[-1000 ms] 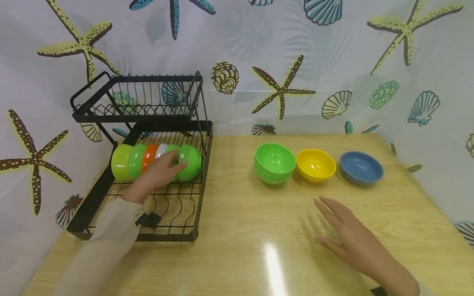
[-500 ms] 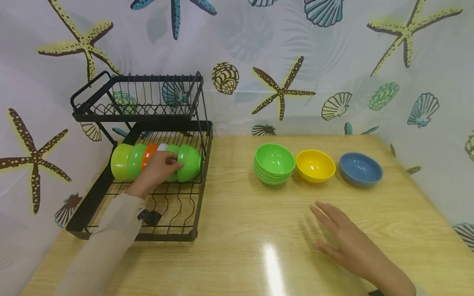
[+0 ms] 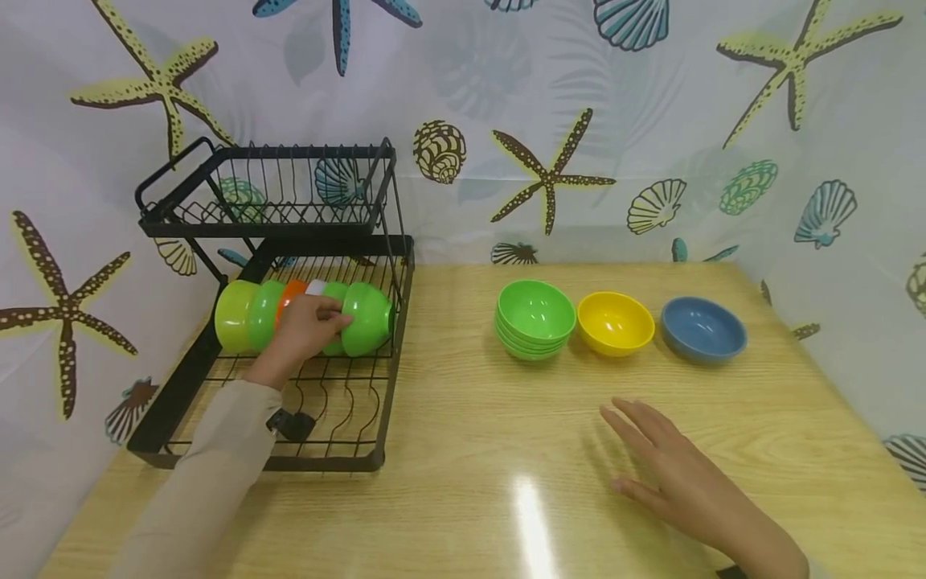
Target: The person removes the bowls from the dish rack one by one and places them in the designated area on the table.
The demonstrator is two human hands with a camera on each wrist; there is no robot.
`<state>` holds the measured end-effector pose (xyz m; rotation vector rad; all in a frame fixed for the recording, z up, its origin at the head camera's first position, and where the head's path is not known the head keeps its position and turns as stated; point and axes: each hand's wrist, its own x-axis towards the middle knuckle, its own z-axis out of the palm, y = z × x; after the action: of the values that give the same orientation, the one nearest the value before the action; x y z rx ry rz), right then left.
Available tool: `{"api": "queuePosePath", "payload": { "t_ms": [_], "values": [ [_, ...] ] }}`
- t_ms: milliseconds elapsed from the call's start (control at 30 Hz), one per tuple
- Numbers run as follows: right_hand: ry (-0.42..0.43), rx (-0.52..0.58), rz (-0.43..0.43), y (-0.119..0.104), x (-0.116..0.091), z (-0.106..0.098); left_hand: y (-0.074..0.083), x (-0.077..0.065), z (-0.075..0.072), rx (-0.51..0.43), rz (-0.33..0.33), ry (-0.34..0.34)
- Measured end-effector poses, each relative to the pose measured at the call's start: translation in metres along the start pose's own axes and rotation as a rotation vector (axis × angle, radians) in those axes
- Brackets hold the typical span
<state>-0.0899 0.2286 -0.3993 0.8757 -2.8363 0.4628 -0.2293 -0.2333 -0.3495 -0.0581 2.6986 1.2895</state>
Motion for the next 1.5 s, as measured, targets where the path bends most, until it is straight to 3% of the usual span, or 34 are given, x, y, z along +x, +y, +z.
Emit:
{"api": "queuePosePath", "payload": {
  "t_ms": [267, 500, 833, 1100, 1500],
  "values": [
    [-0.020, 0.029, 0.021, -0.001, 0.000, -0.001, -0.009, 0.002, -0.002, -0.118, 0.006, -0.010],
    [-0.073, 0.042, 0.048, -0.002, -0.002, -0.001, -0.014, 0.002, -0.008, -0.237, 0.007, -0.063],
    [0.008, -0.007, -0.072, 0.001, -0.001, 0.000, -0.019, 0.002, -0.017, -0.297, -0.001, -0.089],
    [0.016, 0.005, -0.080, 0.000, -0.001, 0.000, -0.026, 0.002, -0.024, -0.373, 0.002, -0.081],
    [-0.003, 0.022, -0.073, -0.001, -0.001, -0.001, -0.019, -0.001, -0.031, -0.475, 0.001, -0.090]
  ]
}}
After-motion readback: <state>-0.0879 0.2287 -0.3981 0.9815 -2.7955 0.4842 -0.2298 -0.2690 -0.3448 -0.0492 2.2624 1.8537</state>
